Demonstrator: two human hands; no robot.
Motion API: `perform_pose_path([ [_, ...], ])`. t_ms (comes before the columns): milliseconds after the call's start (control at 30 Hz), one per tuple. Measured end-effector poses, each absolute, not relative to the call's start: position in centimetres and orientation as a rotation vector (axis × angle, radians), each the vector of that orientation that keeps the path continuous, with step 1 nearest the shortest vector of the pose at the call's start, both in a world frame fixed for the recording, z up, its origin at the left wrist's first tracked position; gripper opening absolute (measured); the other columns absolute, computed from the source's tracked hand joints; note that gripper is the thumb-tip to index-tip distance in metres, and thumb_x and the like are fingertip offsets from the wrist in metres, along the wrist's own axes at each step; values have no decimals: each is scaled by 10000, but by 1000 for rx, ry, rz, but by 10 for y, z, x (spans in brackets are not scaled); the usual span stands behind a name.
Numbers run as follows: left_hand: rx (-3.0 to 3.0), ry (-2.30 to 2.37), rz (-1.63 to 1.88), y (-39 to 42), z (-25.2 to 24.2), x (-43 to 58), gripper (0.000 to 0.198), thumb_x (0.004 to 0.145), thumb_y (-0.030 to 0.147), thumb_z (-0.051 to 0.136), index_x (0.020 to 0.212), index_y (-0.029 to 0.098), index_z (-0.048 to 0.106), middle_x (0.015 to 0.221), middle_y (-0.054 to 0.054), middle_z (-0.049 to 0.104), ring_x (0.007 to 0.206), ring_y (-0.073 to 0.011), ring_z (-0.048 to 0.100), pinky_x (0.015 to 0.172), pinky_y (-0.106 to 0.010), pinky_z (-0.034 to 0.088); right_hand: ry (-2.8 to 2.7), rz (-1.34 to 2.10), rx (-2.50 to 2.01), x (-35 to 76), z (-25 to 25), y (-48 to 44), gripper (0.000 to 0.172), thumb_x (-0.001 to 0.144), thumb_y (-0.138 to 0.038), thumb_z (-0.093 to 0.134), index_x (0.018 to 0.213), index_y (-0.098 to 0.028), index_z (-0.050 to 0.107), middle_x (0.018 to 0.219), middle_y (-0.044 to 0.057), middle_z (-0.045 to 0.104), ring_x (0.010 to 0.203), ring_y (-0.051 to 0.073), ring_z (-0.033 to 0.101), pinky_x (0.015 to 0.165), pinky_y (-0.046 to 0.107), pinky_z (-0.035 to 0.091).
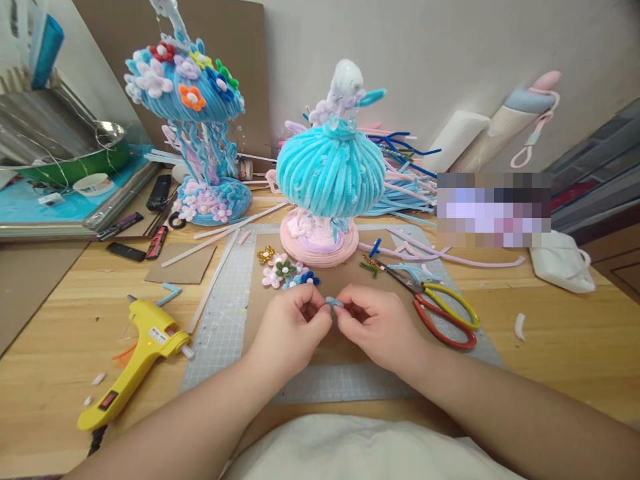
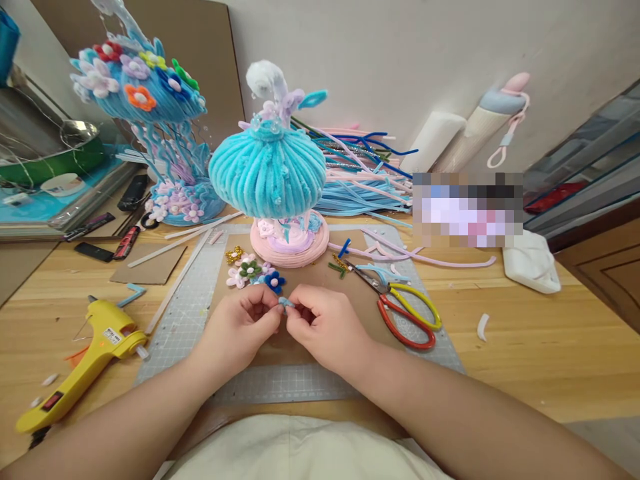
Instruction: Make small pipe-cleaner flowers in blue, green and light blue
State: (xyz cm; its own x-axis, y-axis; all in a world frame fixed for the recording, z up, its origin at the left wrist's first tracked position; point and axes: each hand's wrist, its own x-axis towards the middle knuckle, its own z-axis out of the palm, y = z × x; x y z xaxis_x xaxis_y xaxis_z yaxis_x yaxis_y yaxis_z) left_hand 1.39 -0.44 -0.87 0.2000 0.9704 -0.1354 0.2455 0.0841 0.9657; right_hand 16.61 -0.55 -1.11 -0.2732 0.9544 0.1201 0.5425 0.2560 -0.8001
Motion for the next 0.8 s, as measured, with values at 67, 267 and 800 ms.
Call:
perform_pose_path([
  [67,1409,1287,817,-4,-10,14,133,753,222,533,630,180,502,561,31,517,543,-114,484,515,-227,371,-1901,896,-1369,166,-11,-4,107,767,-166,506,664,-172,535,574,-38,489,520,81,436,467,185,327],
  [267,1227,1171,885,-1,-9,14,83,738,235,596,756,172,544,611,34,551,550,-99,526,507,-209,415,-1606,1417,-1363,165,-11,2,73,765,-223,518,711,-183,487,526,-68,473,388,66,454,370,167,359],
  [800,1335,1289,826,-1,-12,14,95,706,227,576,637,172,538,583,32,538,539,-103,472,512,-217,355,-1656,1230,-1423,165,-11,-4,84,743,-211,542,683,-189,487,506,-66,464,376,63,436,346,161,329],
])
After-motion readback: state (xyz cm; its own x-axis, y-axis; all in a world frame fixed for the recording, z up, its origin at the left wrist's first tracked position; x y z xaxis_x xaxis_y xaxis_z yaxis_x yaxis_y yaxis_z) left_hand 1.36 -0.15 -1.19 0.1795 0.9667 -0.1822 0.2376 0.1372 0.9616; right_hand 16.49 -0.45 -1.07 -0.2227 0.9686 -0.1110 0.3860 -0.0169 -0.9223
